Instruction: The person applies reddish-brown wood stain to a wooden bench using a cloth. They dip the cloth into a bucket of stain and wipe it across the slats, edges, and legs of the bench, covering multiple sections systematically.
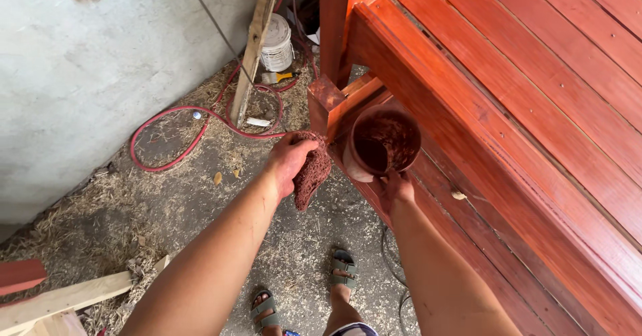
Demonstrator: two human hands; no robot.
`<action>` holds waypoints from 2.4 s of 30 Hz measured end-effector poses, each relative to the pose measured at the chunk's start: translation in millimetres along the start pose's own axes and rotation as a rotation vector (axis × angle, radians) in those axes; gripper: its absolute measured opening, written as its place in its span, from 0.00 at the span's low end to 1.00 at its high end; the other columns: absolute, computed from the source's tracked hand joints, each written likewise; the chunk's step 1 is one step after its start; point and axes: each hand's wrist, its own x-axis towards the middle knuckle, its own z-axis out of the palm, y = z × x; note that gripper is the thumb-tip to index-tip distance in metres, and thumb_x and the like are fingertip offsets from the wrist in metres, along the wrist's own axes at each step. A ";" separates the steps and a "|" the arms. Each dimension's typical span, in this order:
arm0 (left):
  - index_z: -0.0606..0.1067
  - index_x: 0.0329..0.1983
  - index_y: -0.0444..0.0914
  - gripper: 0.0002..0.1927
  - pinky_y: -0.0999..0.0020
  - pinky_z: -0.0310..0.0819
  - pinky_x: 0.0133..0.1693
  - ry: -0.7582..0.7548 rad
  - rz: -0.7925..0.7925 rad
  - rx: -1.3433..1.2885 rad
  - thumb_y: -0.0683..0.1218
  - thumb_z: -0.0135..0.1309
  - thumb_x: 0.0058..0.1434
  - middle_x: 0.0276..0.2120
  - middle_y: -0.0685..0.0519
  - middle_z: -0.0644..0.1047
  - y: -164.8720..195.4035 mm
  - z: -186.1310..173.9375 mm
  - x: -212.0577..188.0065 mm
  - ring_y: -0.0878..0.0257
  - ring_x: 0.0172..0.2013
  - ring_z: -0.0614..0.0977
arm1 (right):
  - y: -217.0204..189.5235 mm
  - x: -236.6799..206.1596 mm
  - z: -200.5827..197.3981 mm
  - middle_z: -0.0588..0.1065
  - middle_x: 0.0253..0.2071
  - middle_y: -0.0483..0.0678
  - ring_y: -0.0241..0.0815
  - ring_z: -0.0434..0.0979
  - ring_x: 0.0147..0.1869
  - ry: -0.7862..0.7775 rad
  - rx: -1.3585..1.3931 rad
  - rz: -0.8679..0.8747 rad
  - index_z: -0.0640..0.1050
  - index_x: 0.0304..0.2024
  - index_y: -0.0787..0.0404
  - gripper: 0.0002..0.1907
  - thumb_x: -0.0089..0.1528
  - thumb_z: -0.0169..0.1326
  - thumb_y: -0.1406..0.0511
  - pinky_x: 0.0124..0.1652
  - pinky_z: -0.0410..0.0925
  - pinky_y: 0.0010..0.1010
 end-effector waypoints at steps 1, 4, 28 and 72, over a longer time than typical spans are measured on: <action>0.72 0.49 0.36 0.14 0.56 0.81 0.35 -0.004 0.017 -0.031 0.43 0.55 0.60 0.34 0.48 0.79 1.1 -2.3 -2.6 0.56 0.32 0.82 | -4.9 0.0 2.2 0.71 0.64 0.49 0.48 0.75 0.60 0.012 -0.049 0.019 0.66 0.68 0.49 0.24 0.69 0.48 0.67 0.49 0.76 0.38; 0.71 0.49 0.35 0.14 0.57 0.82 0.33 -0.003 0.058 -0.101 0.41 0.56 0.60 0.34 0.47 0.79 3.9 -9.1 -11.9 0.56 0.32 0.83 | -24.5 -20.5 22.9 0.65 0.70 0.45 0.51 0.72 0.64 0.060 -0.214 0.077 0.57 0.71 0.36 0.31 0.69 0.48 0.65 0.51 0.72 0.41; 0.73 0.36 0.34 0.10 0.54 0.82 0.32 -0.094 0.285 -0.440 0.42 0.63 0.60 0.30 0.45 0.78 18.9 -168.3 -111.9 0.53 0.30 0.83 | 116.2 -127.8 229.1 0.64 0.46 0.48 0.47 0.64 0.50 -0.519 -0.734 0.353 0.71 0.65 0.52 0.24 0.71 0.48 0.50 0.51 0.67 0.44; 0.67 0.69 0.52 0.23 0.57 0.45 0.72 0.973 0.080 0.767 0.54 0.44 0.70 0.70 0.57 0.65 -275.9 -672.1 -567.3 0.57 0.73 0.58 | 655.8 -596.9 405.5 0.54 0.79 0.44 0.49 0.51 0.81 -1.205 -1.661 0.343 0.63 0.73 0.44 0.30 0.68 0.38 0.52 0.74 0.44 0.55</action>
